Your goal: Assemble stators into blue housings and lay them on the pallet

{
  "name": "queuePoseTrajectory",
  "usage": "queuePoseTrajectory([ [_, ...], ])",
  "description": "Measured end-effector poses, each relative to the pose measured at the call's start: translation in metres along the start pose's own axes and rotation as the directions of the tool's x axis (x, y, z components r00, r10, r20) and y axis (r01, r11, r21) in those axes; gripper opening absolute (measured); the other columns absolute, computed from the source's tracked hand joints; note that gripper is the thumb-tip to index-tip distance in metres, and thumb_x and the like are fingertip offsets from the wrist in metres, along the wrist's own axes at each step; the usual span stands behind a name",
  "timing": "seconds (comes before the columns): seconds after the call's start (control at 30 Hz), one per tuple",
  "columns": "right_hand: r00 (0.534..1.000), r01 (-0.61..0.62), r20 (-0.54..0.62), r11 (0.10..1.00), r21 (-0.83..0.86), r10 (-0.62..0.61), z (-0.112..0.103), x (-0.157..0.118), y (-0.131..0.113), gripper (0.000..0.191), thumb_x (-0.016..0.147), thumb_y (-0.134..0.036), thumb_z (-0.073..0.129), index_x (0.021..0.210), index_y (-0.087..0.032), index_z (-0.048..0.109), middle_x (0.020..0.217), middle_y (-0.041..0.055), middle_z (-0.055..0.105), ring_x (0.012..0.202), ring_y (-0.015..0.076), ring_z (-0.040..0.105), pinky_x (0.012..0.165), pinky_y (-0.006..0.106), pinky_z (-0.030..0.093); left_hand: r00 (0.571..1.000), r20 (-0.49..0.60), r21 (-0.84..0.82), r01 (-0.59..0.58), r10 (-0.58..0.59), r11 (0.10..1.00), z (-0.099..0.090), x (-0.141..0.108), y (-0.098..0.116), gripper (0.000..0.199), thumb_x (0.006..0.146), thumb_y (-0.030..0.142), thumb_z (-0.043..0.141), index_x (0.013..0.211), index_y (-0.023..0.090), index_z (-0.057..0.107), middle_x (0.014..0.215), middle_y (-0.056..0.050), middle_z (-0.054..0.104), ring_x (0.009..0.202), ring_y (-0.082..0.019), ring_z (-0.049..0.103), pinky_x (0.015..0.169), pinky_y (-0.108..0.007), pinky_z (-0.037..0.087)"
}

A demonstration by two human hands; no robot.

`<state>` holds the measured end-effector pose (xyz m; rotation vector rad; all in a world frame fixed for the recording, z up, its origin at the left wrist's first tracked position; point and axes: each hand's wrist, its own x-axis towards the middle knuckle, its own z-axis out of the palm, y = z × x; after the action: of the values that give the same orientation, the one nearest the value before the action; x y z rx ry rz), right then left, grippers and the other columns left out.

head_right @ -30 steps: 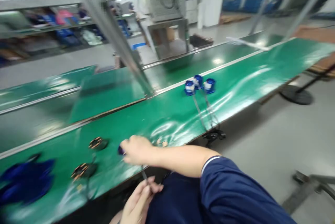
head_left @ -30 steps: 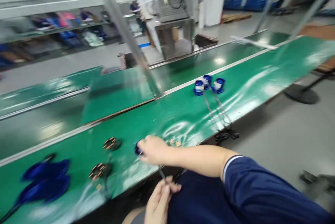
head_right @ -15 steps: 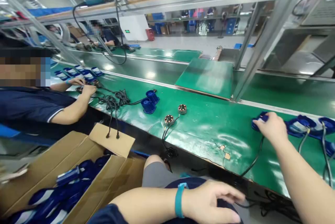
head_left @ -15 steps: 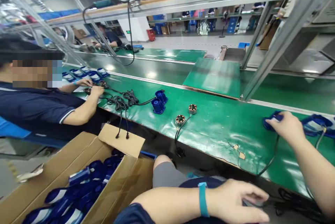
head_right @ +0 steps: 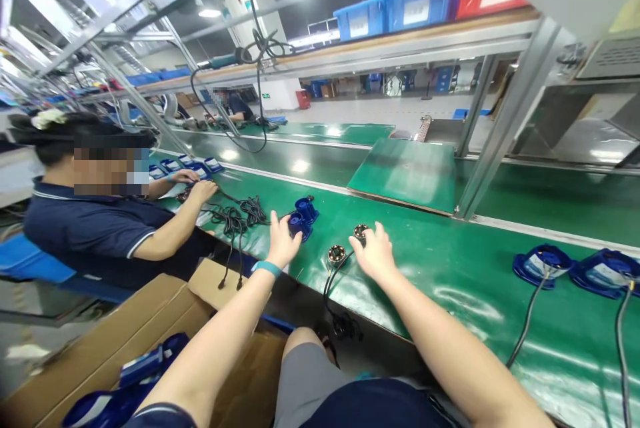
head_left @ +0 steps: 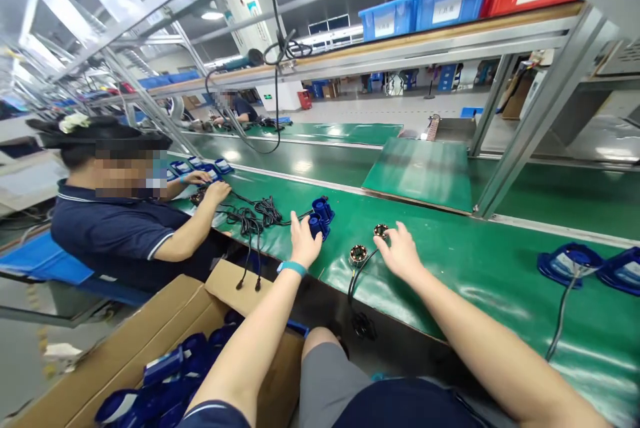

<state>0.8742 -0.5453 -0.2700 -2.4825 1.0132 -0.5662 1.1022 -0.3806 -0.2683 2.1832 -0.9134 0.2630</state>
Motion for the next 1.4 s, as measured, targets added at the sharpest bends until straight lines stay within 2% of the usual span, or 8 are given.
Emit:
queuePoseTrajectory([
  [0.17, 0.988, -0.133, 0.074, 0.991, -0.013, 0.134, 0.026, 0.021, -0.025, 0.031, 0.093, -0.036, 0.059, 0.113, -0.013, 0.067, 0.118, 0.0198, 0.062, 0.111, 0.0308, 0.058, 0.092, 0.042, 0.048, 0.999, 0.029, 0.038, -0.017, 0.016, 0.999, 0.006, 0.003, -0.007, 0.016, 0.087, 0.022, 0.054, 0.101, 0.018, 0.056, 0.118, -0.018, 0.057, 0.124, -0.034, 0.051, 0.109, -0.058, 0.041],
  [0.33, 0.998, -0.059, 0.041, 0.995, 0.08, 0.056, 0.018, 0.017, -0.008, 0.015, 0.089, -0.028, 0.059, 0.092, -0.016, 0.067, 0.097, 0.0131, 0.068, 0.096, 0.0264, 0.063, 0.089, 0.037, 0.048, 0.998, -0.058, -0.04, -0.026, 0.023, 0.999, 0.004, -0.007, -0.003, 0.04, 0.079, 0.031, 0.07, 0.111, 0.015, 0.053, 0.144, -0.022, 0.04, 0.143, -0.038, 0.033, 0.117, -0.059, 0.031],
  [0.57, 0.952, 0.1, -0.292, 0.809, 0.58, 0.092, -0.013, -0.091, 0.007, 0.032, 0.087, -0.052, 0.06, 0.093, -0.022, 0.067, 0.116, 0.013, 0.069, 0.105, 0.0294, 0.065, 0.091, 0.044, 0.052, 0.996, 0.054, -0.225, 0.08, -0.07, 0.971, -0.001, -0.007, -0.006, 0.058, 0.072, 0.03, 0.076, 0.124, 0.016, 0.054, 0.123, -0.015, 0.064, 0.115, -0.029, 0.062, 0.106, -0.048, 0.046],
  [0.83, 0.972, -0.11, 0.224, 0.71, 0.696, -0.068, -0.058, -0.215, 0.037, 0.022, 0.086, -0.043, 0.067, 0.079, -0.023, 0.064, 0.087, 0.0046, 0.065, 0.08, 0.0204, 0.06, 0.072, 0.031, 0.049, 0.913, 0.184, -0.269, 0.402, -0.363, 0.875, 0.007, -0.039, 0.005, 0.059, 0.06, 0.051, 0.081, 0.098, 0.011, 0.061, 0.091, -0.01, 0.068, 0.088, -0.026, 0.064, 0.091, -0.048, 0.053],
  [1.0, 0.94, -0.313, 0.33, 0.591, 0.743, 0.083, -0.056, -0.248, 0.08, 0.029, 0.078, -0.04, 0.076, 0.073, -0.019, 0.058, 0.084, 0.001, 0.057, 0.074, 0.0137, 0.047, 0.066, 0.026, 0.037, 0.887, -0.088, -0.493, 0.357, -0.453, 0.794, 0.006, -0.075, 0.047, 0.069, 0.058, 0.061, 0.08, 0.107, 0.015, 0.062, 0.107, -0.007, 0.07, 0.097, -0.026, 0.066, 0.1, -0.048, 0.053],
  [1.1, 0.887, -0.446, 0.436, 0.523, 0.727, 0.151, -0.055, -0.268, 0.095, 0.034, 0.072, -0.04, 0.082, 0.071, -0.018, 0.056, 0.08, -0.0012, 0.054, 0.07, 0.0117, 0.043, 0.064, 0.025, 0.034, 0.942, 0.258, -0.613, 0.33, -0.213, 0.717, -0.005, -0.108, 0.096, 0.065, 0.064, 0.063, 0.078, 0.11, 0.018, 0.065, 0.113, -0.008, 0.072, 0.102, -0.028, 0.068, 0.1, -0.046, 0.055],
  [1.3, 0.75, -0.619, 0.659, 0.403, 0.674, 0.049, -0.08, -0.275, 0.102, 0.046, 0.065, -0.052, 0.085, 0.076, -0.017, 0.057, 0.073, -0.0036, 0.052, 0.069, 0.0113, 0.045, 0.067, 0.024, 0.039, 0.412, 0.842, -0.527, 0.489, 0.349, 0.695, 0.022, -0.16, 0.181, 0.076, 0.067, 0.057, 0.081, 0.128, 0.017, 0.061, 0.124, -0.013, 0.069, 0.107, -0.03, 0.067, 0.098, -0.045, 0.054],
  [1.4, 0.733, -0.599, 0.68, 0.497, 0.628, 0.024, -0.089, -0.283, 0.105, 0.045, 0.069, -0.055, 0.082, 0.078, -0.017, 0.059, 0.072, -0.0032, 0.051, 0.068, 0.0118, 0.044, 0.067, 0.024, 0.041, 0.345, 0.832, -0.554, 0.507, 0.434, 0.66, 0.041, -0.167, 0.211, 0.071, 0.071, 0.058, 0.077, 0.126, 0.016, 0.063, 0.12, -0.01, 0.071, 0.105, -0.027, 0.067, 0.097, -0.041, 0.054],
])
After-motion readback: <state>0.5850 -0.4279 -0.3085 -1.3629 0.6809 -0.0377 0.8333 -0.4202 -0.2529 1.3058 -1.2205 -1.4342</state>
